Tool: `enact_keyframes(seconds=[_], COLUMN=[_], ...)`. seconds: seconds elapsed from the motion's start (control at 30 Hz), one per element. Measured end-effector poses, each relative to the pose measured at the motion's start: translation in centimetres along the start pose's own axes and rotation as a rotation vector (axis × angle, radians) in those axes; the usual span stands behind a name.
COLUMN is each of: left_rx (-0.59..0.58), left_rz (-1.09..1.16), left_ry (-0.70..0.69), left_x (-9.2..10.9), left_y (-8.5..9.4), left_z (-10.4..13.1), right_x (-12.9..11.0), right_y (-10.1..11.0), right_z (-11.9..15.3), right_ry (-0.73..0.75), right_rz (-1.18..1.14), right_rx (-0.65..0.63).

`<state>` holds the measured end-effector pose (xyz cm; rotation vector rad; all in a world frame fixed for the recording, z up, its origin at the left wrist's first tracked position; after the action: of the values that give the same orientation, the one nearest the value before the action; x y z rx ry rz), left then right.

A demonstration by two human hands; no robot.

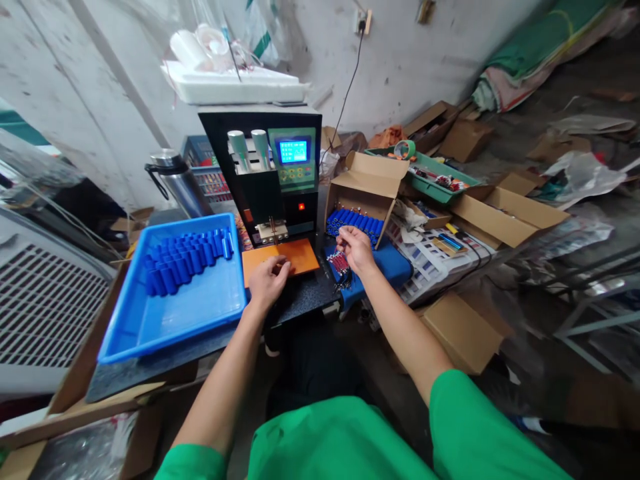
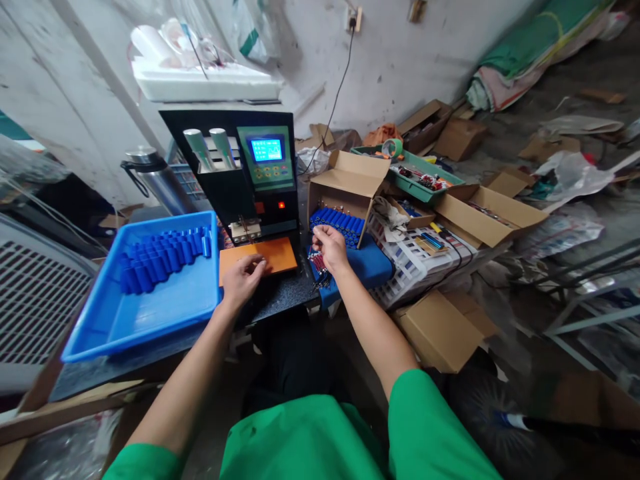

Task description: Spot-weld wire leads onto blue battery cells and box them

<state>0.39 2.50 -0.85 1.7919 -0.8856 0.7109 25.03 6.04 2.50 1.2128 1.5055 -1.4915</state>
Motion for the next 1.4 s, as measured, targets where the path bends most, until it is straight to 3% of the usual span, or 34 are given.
enact_keyframes(seconds=[0.2,0.37,0.5,0.63,0.83,1.07,1.2,1.4], left_rx=[-0.030,-0.146,-0.064,0.030,0.026,0.015,-0.017,-0.073], left_rz=[0.529,0.716,0.737,0.656,0.499,0.573,0.642,0.612], left_ry=[0.066,0.192,0.241,0.198,0.090,0.189,0.238,0.215], left_x=[2.2,3.7,3.4,2.9,3.1,2.8,2.6,2.3], left_y=[-0.9,-2.1,-1.6,-1.0,-1.5,-1.7,-1.0,0.5], left_z=[3.5,6.0,6.5,6.8,7.5,7.5,7.2,6.7], right_x=[1.0,2.0,2.3,2.7,4.4,5.8,5.7,5.3], right_y=[-4.1,-5.6,-5.6,-5.5,-6.6,-7.6,-7.4,-7.8], right_z=[3.5,5.4,5.7,5.8,6.7,7.7,7.9,8.4], right_ry=[-0.023,-0.008,0.030,-0.098,-0.178,-0.165,-0.165,-0.154], right_rz=[-0.048,-0.018,0.047,-0.016,-0.113,-0.065,-0.031,0.115], right_rx=[-0.066,-0.100,-0.062,-0.051,0.049,0.099,0.015,-0.347])
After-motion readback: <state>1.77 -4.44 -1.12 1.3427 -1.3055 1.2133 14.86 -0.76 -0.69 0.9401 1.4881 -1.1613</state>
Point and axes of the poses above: each hand's wrist, its own z-axis away from the middle knuckle, its own y-axis out of the back of the hand, x = y × z, the point moved 2 cm from there along -z, towards the middle knuckle, and after that the axes turned 8 degrees about z, right-handed, at the moved point
